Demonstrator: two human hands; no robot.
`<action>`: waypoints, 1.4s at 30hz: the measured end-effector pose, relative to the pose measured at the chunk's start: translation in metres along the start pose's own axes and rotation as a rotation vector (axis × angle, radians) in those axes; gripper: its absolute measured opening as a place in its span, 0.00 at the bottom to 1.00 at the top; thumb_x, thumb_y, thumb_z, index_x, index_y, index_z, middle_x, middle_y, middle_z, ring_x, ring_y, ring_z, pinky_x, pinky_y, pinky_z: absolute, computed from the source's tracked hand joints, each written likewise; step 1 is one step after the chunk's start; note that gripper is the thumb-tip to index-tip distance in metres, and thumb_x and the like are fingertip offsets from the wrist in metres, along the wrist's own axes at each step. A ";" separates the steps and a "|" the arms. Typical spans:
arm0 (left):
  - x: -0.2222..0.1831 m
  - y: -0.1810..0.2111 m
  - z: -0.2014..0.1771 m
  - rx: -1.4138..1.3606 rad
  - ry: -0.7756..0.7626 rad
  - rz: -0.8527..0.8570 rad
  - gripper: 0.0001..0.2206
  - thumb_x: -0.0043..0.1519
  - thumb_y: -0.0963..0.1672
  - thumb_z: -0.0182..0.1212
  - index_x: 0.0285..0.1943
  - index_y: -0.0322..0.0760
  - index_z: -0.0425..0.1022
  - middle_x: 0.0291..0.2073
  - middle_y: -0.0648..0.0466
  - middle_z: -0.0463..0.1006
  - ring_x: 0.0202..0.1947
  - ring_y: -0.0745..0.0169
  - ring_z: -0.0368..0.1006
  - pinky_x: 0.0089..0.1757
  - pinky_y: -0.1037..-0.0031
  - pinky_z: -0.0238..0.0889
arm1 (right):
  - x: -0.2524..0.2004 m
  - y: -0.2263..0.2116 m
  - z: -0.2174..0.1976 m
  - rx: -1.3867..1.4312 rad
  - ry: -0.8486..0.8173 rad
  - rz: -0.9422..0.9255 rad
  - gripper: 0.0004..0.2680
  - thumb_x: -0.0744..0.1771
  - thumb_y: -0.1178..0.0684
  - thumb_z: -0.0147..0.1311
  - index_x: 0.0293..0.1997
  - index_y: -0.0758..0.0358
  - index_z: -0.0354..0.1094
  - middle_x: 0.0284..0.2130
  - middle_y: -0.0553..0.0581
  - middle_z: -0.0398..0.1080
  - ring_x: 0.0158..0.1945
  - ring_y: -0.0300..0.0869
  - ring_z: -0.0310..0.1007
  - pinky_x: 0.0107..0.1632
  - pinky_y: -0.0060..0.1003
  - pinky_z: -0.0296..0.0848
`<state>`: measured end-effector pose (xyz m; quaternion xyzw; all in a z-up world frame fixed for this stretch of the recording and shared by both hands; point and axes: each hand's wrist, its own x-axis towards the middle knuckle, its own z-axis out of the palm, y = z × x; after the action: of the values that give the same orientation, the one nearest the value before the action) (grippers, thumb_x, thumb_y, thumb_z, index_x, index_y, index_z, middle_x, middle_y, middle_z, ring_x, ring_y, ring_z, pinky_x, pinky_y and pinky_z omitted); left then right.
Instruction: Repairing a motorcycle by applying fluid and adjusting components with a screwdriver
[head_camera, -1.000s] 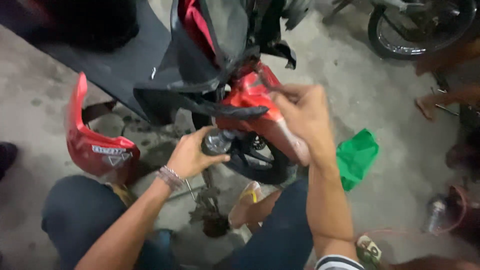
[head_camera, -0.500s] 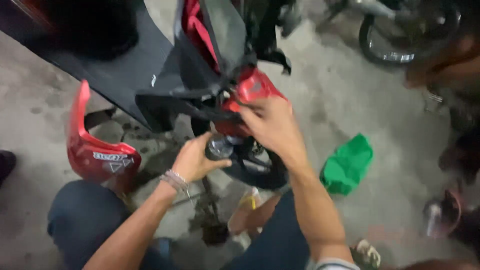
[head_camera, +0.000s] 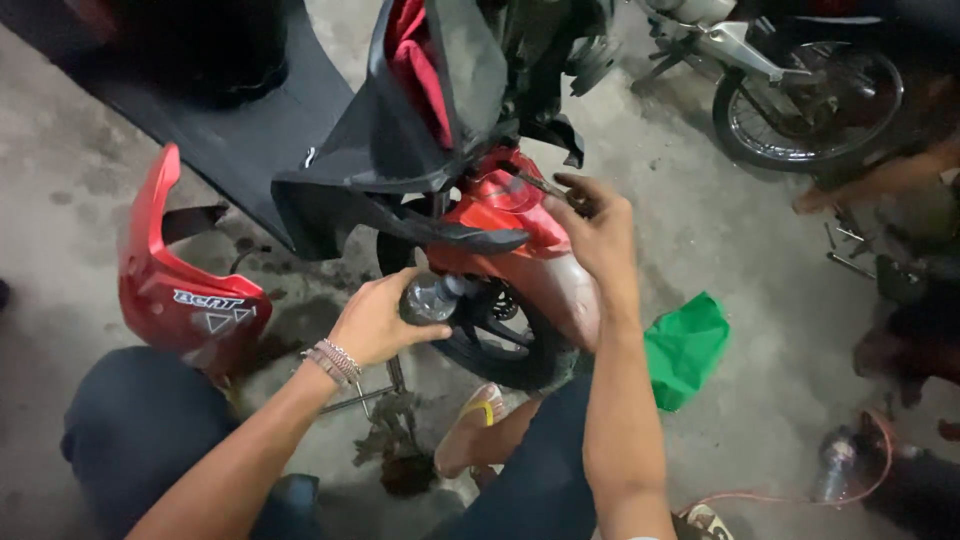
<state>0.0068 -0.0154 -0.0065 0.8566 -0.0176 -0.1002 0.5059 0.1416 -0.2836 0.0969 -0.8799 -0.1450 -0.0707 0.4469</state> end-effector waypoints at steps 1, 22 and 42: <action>-0.001 0.003 0.001 0.006 -0.003 0.005 0.41 0.42 0.59 0.79 0.62 0.39 0.73 0.51 0.42 0.82 0.57 0.37 0.75 0.55 0.50 0.68 | 0.004 0.009 0.002 0.002 0.009 0.001 0.12 0.64 0.59 0.65 0.54 0.64 0.77 0.31 0.59 0.71 0.34 0.41 0.66 0.37 0.35 0.68; 0.000 0.013 -0.014 -0.084 0.000 0.030 0.38 0.43 0.54 0.81 0.63 0.38 0.73 0.50 0.41 0.83 0.55 0.35 0.76 0.54 0.49 0.69 | 0.058 0.026 0.017 -0.035 0.024 -0.408 0.02 0.69 0.55 0.63 0.42 0.59 0.80 0.30 0.57 0.72 0.34 0.47 0.77 0.41 0.38 0.75; -0.002 0.005 -0.009 0.008 0.050 0.040 0.38 0.41 0.53 0.83 0.60 0.39 0.75 0.46 0.42 0.84 0.52 0.37 0.78 0.54 0.52 0.69 | 0.036 0.029 0.006 0.061 0.298 -0.024 0.04 0.66 0.56 0.66 0.41 0.63 0.77 0.30 0.60 0.74 0.36 0.41 0.70 0.41 0.37 0.73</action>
<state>0.0067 -0.0102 0.0025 0.8604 -0.0222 -0.0686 0.5045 0.1849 -0.2879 0.0803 -0.8438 -0.0896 -0.2013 0.4893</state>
